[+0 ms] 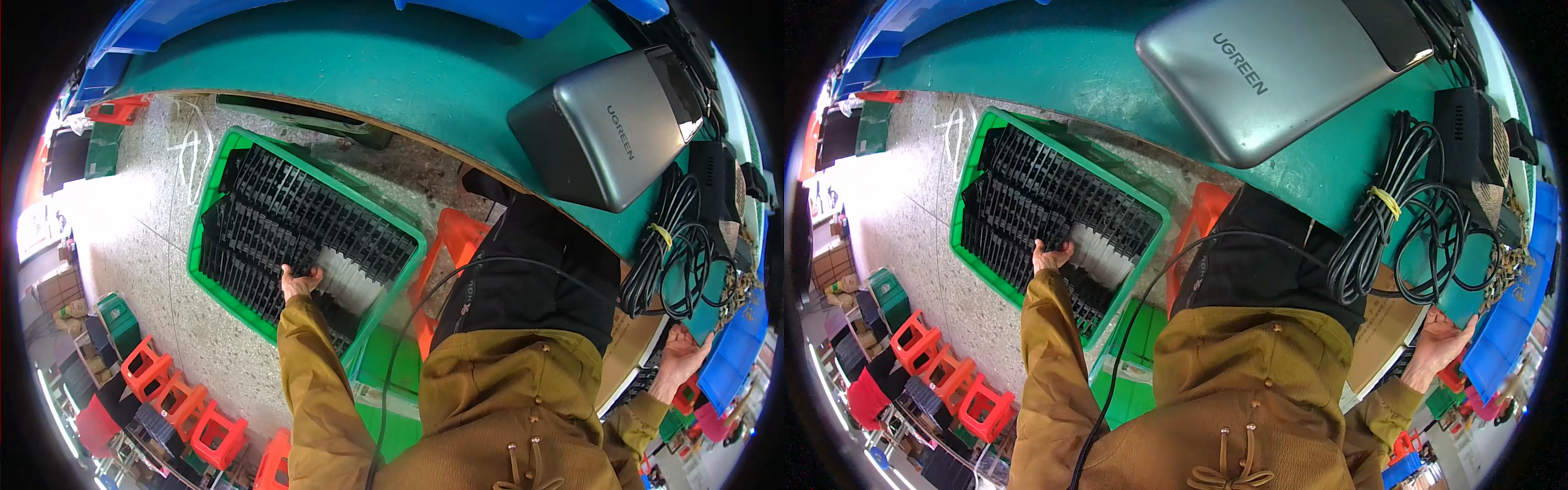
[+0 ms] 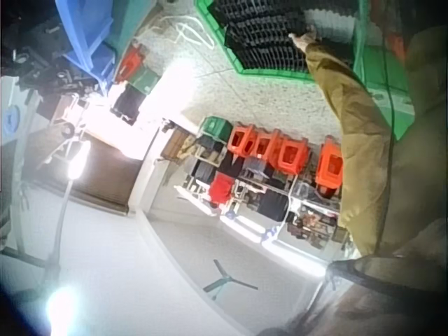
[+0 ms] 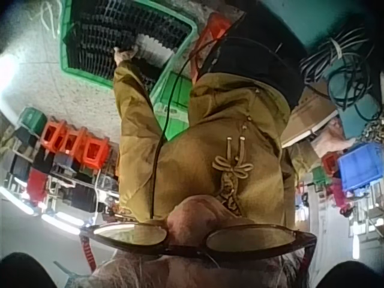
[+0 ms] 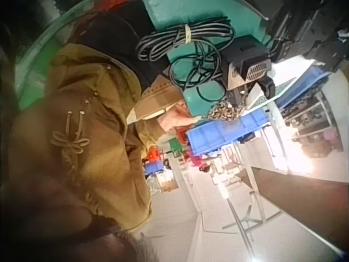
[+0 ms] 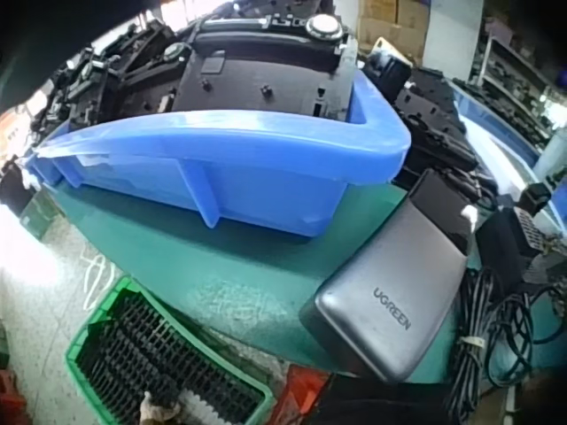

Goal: The person assembles electronic components by hand, fitting a plastic housing over an electronic circuit and inserting a green indicator light from a component bin into the assembly.

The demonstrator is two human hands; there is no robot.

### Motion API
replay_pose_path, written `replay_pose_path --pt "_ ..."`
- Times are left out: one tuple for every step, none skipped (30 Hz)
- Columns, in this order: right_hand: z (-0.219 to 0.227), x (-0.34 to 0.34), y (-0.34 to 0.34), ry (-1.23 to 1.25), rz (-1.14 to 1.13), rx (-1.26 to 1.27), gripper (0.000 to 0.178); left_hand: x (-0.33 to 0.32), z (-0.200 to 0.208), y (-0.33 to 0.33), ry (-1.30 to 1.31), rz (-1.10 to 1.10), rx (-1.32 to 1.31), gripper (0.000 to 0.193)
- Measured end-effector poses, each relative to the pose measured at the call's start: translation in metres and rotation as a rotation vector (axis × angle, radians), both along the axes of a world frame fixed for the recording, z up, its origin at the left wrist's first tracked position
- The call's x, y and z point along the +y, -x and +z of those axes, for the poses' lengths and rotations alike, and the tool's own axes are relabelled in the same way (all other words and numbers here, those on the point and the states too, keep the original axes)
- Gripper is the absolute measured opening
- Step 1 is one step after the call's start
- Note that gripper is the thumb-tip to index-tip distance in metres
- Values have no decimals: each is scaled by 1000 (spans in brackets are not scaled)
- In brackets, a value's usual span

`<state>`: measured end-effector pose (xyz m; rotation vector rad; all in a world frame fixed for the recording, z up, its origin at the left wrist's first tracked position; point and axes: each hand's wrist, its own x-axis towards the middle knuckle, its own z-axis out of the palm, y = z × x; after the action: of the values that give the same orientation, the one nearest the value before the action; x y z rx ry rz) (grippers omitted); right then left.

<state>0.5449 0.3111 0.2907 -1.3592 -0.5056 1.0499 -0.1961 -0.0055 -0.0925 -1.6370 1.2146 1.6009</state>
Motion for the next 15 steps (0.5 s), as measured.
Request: replay_pose_path --pt "0 0 0 2 0 0 38 -4 -4 1 2 0 0 45" --pt "-1 0 0 1 5 10 37 -7 -9 2 4 -19 40 42" --pt "-1 1 0 1 10 19 37 -11 -14 2 7 -38 80 39" --pt "-1 1 -1 3 10 19 37 -15 -20 -2 9 -38 80 39" --pt "0 1 2 4 -20 6 36 -17 -25 -10 -27 -70 163 35" --pt "2 1 5 5 -51 -7 36 -18 -31 -14 -64 -102 246 32" --pt "3 1 8 1 -53 -13 36 -18 -37 -14 -68 -103 240 32" --pt "5 1 11 -8 -66 -23 38 -12 -33 -19 -45 -78 186 31" --pt "7 1 13 -19 -78 -35 41 -3 -30 -26 -22 -53 130 31" --pt "9 0 11 -24 -80 -52 41 -15 -61 -20 -93 -86 172 35" --pt "3 3 9 2 -46 -27 38 -43 -65 3 -74 -81 197 35" --pt "-3 3 4 20 -22 -1 36 -61 -68 28 -125 -382 273 37" --pt "-7 4 4 28 -29 30 36 -76 -68 56 -170 -689 345 39" --pt "-13 5 2 48 -85 94 37 -86 -42 101 -189 -649 272 40" --pt "1 3 11 18 -129 -15 37 -82 -86 23 -256 -640 180 40"
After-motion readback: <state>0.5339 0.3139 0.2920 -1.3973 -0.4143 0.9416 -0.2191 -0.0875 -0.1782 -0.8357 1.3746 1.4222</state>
